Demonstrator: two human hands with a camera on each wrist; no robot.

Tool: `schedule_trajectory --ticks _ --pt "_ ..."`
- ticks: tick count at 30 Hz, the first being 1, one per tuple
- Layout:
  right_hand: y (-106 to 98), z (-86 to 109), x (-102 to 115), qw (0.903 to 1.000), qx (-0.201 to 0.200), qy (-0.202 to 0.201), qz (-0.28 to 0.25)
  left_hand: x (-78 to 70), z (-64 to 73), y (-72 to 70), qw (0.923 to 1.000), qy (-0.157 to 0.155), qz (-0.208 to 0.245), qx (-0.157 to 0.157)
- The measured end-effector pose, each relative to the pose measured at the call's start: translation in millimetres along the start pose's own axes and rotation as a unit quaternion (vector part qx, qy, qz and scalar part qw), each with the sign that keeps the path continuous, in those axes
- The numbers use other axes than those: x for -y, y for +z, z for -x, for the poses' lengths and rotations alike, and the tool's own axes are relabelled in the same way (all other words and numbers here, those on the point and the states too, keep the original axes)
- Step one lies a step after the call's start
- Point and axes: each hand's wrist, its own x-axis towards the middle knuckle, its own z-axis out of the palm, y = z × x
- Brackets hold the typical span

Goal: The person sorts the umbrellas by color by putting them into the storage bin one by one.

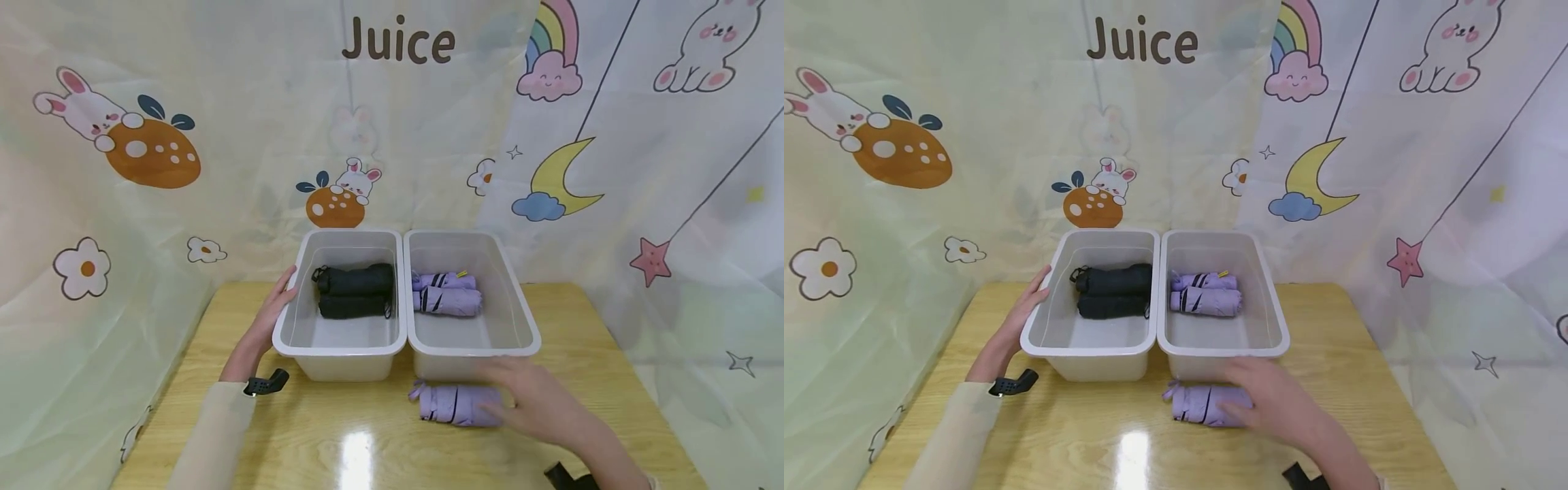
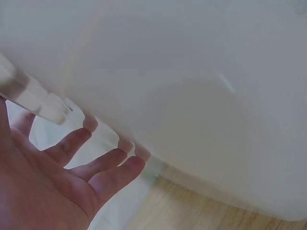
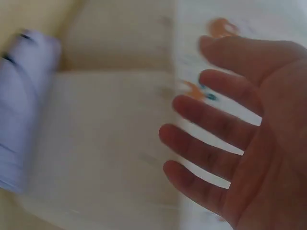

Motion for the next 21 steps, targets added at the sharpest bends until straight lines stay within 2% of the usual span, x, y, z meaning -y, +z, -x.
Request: schedule_trajectory --ticks 3,7,10,16,21 --pt "40 19.2 -9 0.9988 0.033 -0.011 0.033 1.9 2.7 -0.3 1.0 -0.004 0.0 0.003" --pt "77 33.7 -30 0.9984 0.015 -0.018 0.051 2.2 3.4 0.1 1.0 0.0 0.002 0.002" --pt "93 38.4 -42 0.9972 0.003 -0.01 0.074 1.6 2.0 0.0 1.0 0.006 0.004 0.002" --pt "116 39.7 -54 0.9946 0.056 0.023 0.084 0.7 0.6 -0.2 0.9999 0.01 0.001 0.009" --pt "128 34.7 -59 0.9928 0.07 0.011 0.097 0.7 1.5 -1.5 0.9998 0.015 -0.001 0.009"
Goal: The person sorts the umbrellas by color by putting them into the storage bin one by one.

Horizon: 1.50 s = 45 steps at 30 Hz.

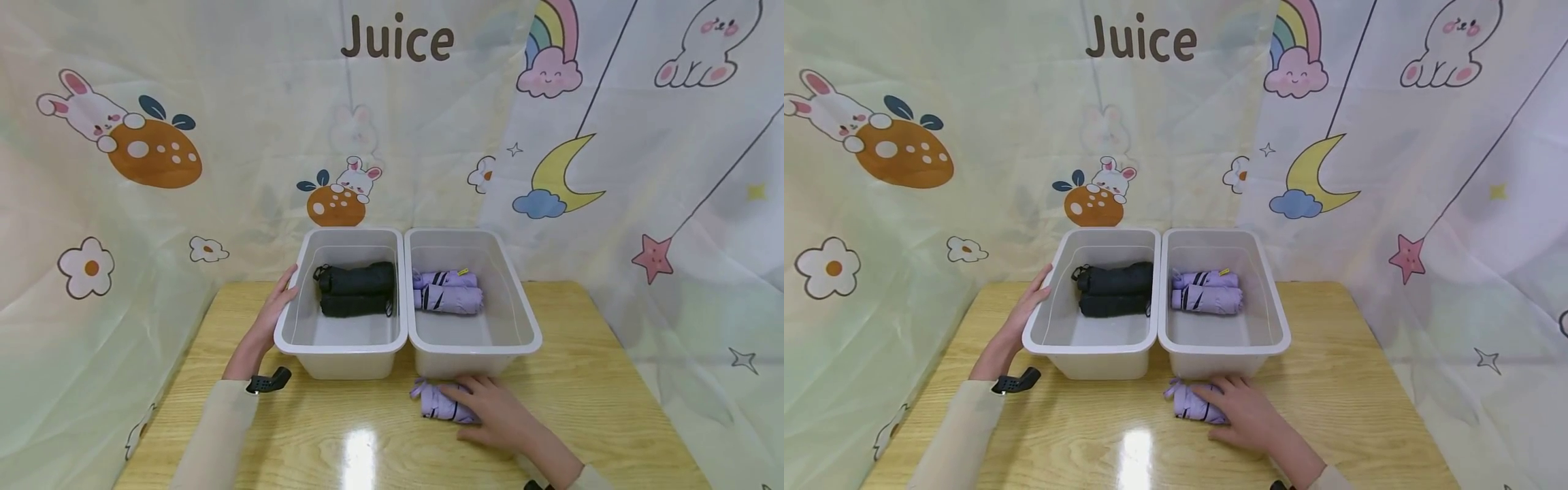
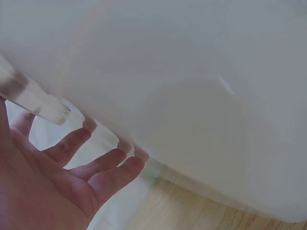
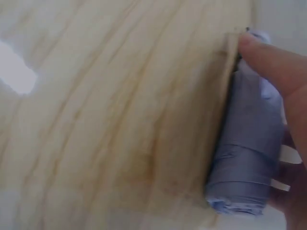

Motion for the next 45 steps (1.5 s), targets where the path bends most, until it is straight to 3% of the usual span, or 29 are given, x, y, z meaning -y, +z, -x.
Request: schedule_trajectory --ticks 9,16,25,31,39,45 --pt "13 1.8 -10 0.9994 0.007 -0.01 0.032 0.2 -0.6 1.6 1.0 -0.004 -0.004 -0.003" --pt "21 -0.5 -15 0.9992 -0.031 -0.022 0.011 0.8 -1.9 -0.4 1.0 -0.003 0.004 0.002" --pt "6 -3.0 -11 0.9994 -0.02 -0.013 -0.023 -1.5 -2.7 -0.5 0.9999 -0.005 -0.009 -0.002" --pt "-30 -9.1 10 0.9965 -0.012 -0.039 -0.073 -0.6 -2.2 -0.1 0.9999 -0.007 -0.007 -0.005" --pt "-103 -28.1 36 0.9896 -0.03 -0.101 -0.097 -0.5 -1.5 0.0 0.9999 -0.008 -0.005 -0.008" --pt "-160 -45.2 37 0.9843 -0.035 -0.116 -0.129 0.5 -1.7 -0.5 1.0 -0.001 -0.004 -0.001"
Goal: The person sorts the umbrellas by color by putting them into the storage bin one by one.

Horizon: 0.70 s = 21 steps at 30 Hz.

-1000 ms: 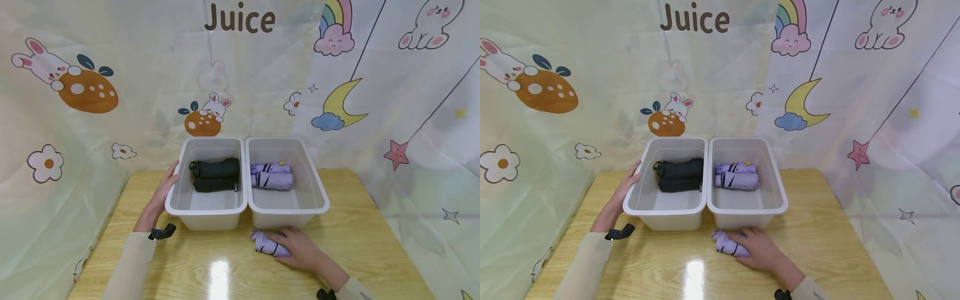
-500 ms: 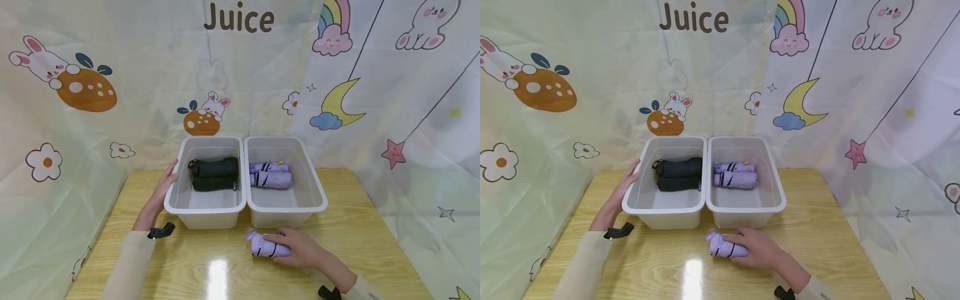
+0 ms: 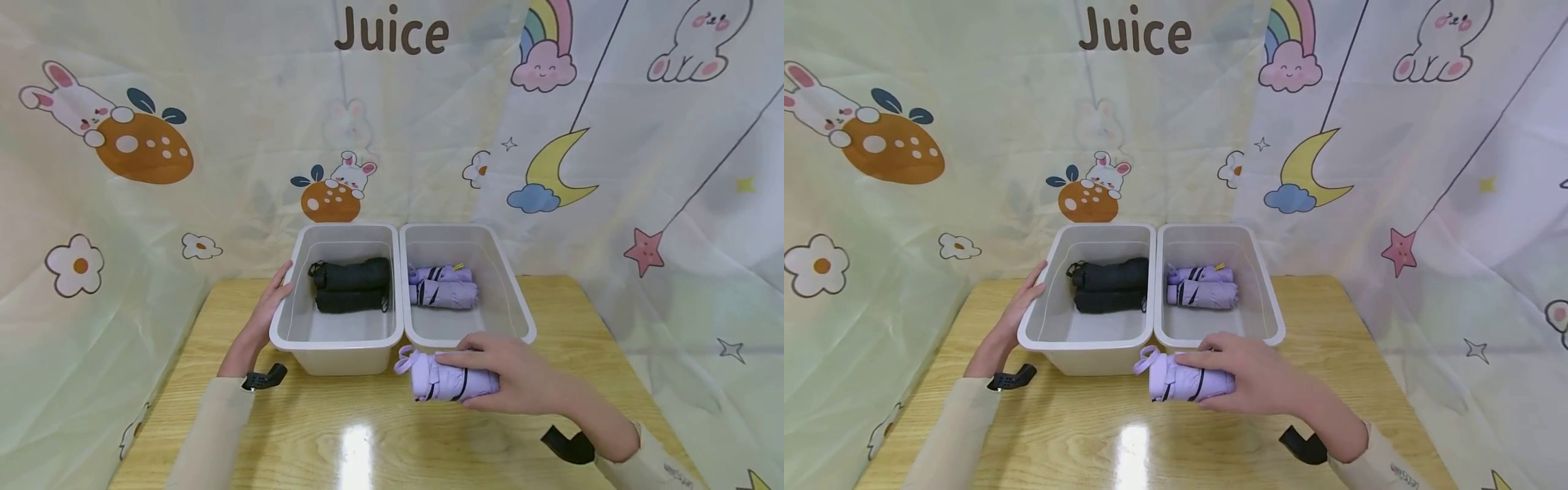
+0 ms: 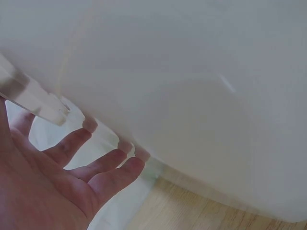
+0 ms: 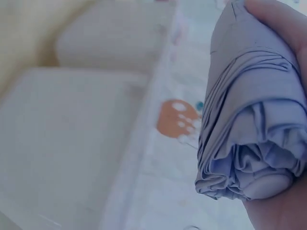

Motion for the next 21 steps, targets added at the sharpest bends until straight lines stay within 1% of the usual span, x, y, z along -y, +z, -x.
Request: schedule_trajectory --ticks 2,5,7,11,15,17,21 --pt "-16 -7.5 -3 1.0 -0.002 0.006 0.005 0.0 0.0 -0.4 1.0 0.004 0.002 0.003" --pt "-38 -17.5 -12 0.9997 -0.001 0.022 0.003 0.2 0.3 -0.2 1.0 0.006 0.002 0.004" --pt "-50 -24.2 -22 0.9995 0.002 0.032 0.007 0.4 0.4 0.0 1.0 0.004 0.007 0.006" --pt "-69 -39.8 -43 0.9988 0.016 0.045 -0.01 0.9 -0.5 0.5 0.9999 0.002 0.011 0.005" --pt "-81 -60.0 -68 0.997 0.027 0.067 -0.026 0.2 -1.1 0.5 1.0 -0.001 0.005 0.0" --pt "-84 -68.7 -81 0.9953 0.031 0.088 -0.027 0.0 -1.1 -0.1 1.0 -0.001 -0.001 -0.001" --pt "-82 -80.2 -113 0.9912 0.036 0.119 -0.046 0.4 -0.1 -1.3 1.0 -0.002 -0.001 -0.003"
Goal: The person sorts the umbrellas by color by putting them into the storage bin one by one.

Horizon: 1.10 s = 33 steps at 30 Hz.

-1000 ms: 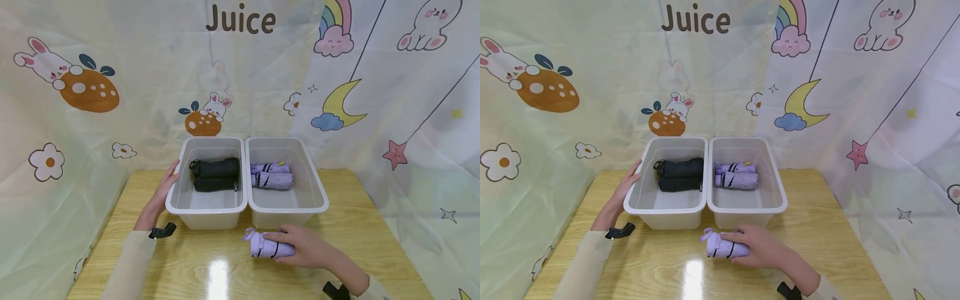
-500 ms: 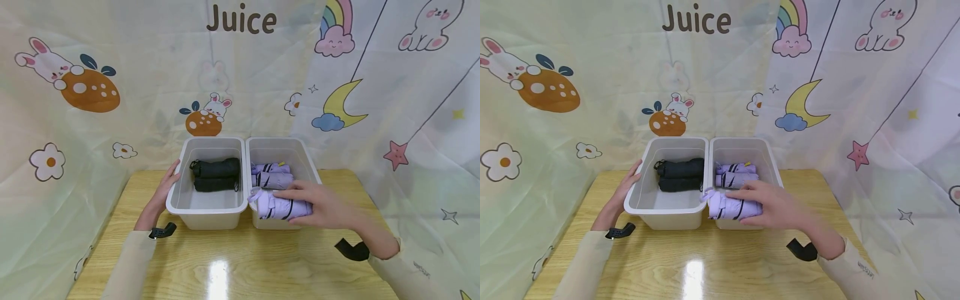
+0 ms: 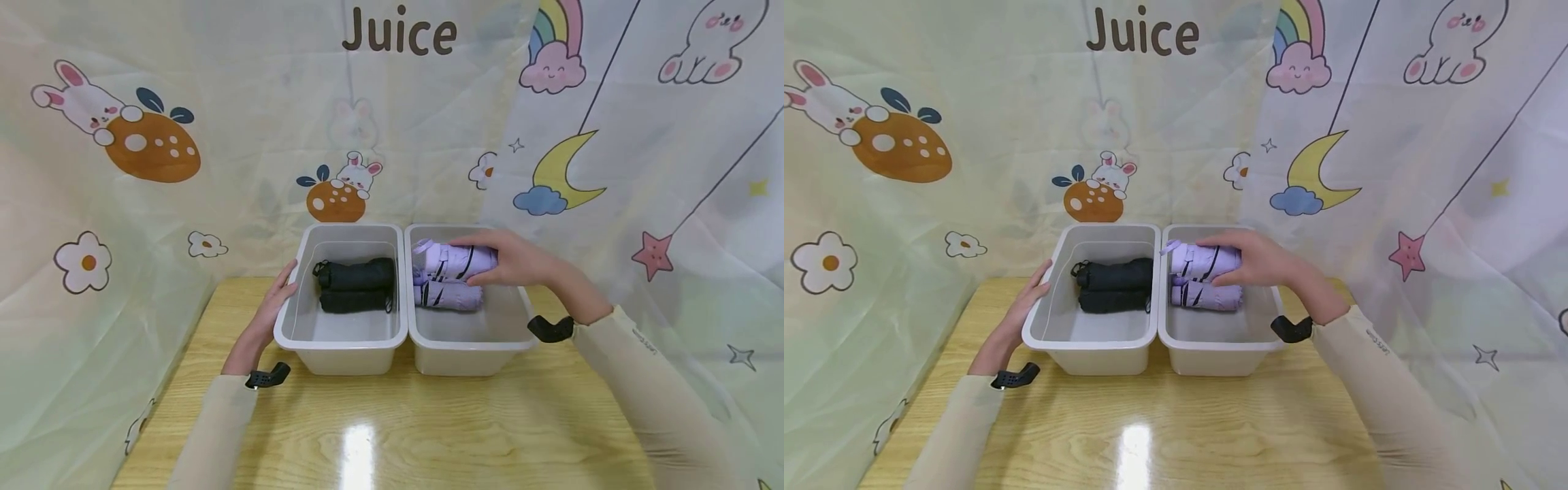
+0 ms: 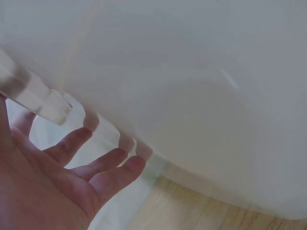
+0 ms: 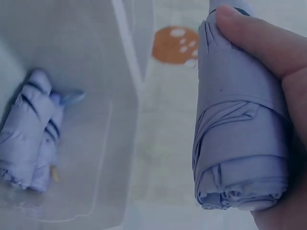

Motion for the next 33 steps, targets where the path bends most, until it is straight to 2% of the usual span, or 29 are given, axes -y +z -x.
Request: schedule_trajectory --ticks 11,15,19,23,28,33 --pt "21 -33.1 -80 0.9976 -0.002 0.069 -0.002 0.6 -2.8 1.2 1.0 0.002 -0.002 0.009" --pt "32 -43.9 -101 0.9977 0.0 0.068 0.007 0.0 -3.8 0.4 1.0 0.0 -0.004 0.007" --pt "43 -53.5 -119 0.9966 0.003 0.069 0.045 -1.6 -4.5 -0.8 0.9999 0.004 -0.008 0.005" --pt "56 -58.5 -130 0.9931 0.028 0.085 0.075 -1.8 -2.9 0.2 0.9999 0.007 -0.01 -0.002" --pt "72 -58.6 -136 0.9877 0.074 0.119 0.07 0.3 0.6 2.8 1.0 0.005 -0.006 0.001" --pt "82 -65.2 -140 0.9841 0.096 0.123 0.085 0.8 2.1 1.7 1.0 0.002 -0.005 -0.005"
